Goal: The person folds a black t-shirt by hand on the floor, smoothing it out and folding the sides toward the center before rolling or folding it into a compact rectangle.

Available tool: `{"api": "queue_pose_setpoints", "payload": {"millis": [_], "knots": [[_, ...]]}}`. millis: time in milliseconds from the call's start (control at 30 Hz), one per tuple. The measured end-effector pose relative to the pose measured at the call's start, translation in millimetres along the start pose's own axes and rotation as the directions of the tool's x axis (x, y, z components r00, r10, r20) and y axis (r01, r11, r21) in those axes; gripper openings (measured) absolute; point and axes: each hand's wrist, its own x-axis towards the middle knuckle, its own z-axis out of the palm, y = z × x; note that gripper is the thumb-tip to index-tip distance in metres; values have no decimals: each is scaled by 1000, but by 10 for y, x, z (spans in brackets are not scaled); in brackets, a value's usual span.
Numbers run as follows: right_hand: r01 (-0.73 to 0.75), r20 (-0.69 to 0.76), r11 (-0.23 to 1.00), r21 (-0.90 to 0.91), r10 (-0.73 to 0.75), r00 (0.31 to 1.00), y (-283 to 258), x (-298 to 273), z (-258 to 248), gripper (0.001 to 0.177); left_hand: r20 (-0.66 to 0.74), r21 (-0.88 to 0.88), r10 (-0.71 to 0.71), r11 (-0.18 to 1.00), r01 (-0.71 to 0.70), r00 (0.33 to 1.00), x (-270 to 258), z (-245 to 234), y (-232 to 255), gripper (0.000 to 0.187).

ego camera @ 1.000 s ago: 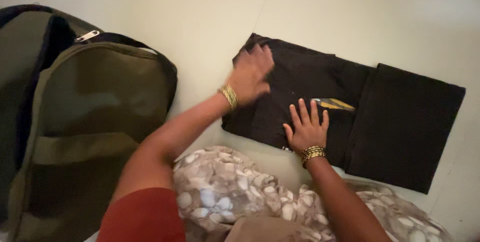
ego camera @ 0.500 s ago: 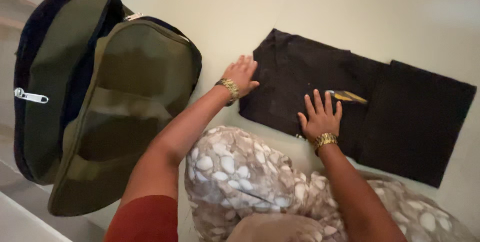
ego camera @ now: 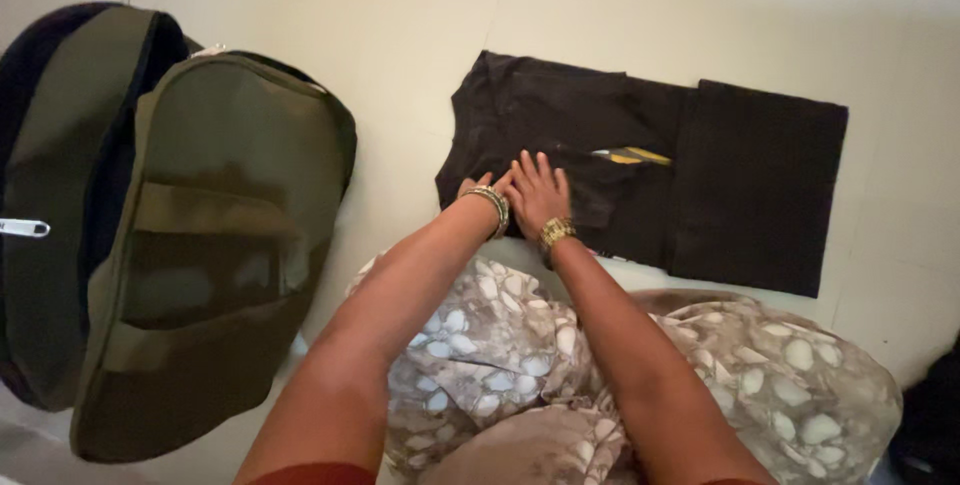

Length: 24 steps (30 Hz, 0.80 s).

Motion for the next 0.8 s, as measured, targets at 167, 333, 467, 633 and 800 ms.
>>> {"api": "queue_pose_setpoints", "payload": {"millis": [167,333,467,633,800], "knots": [[-155,34,895,-418,186,982,504,-376,-679,72,1,187,-6,982,6,1000,359,153,31,86],[-221,-138,886,-407,180,974,970,-556,-858,70,20,53,-132,990,131,991,818,468,135,77],[-448,-198,891,-75,427,882,1302,-730,-653,41,57,193,266,943,-272,962,749,102,-47,54],[-653,-113,711,260,694,711,1400,-674,-432,53,-164,-820,-494,550,161,854,591,-102,-25,77],[-737,-9,615,281,769,639,1256,-632,-397,62,-11,-936,-673,266,229,740,734,-62,105,84]]}}
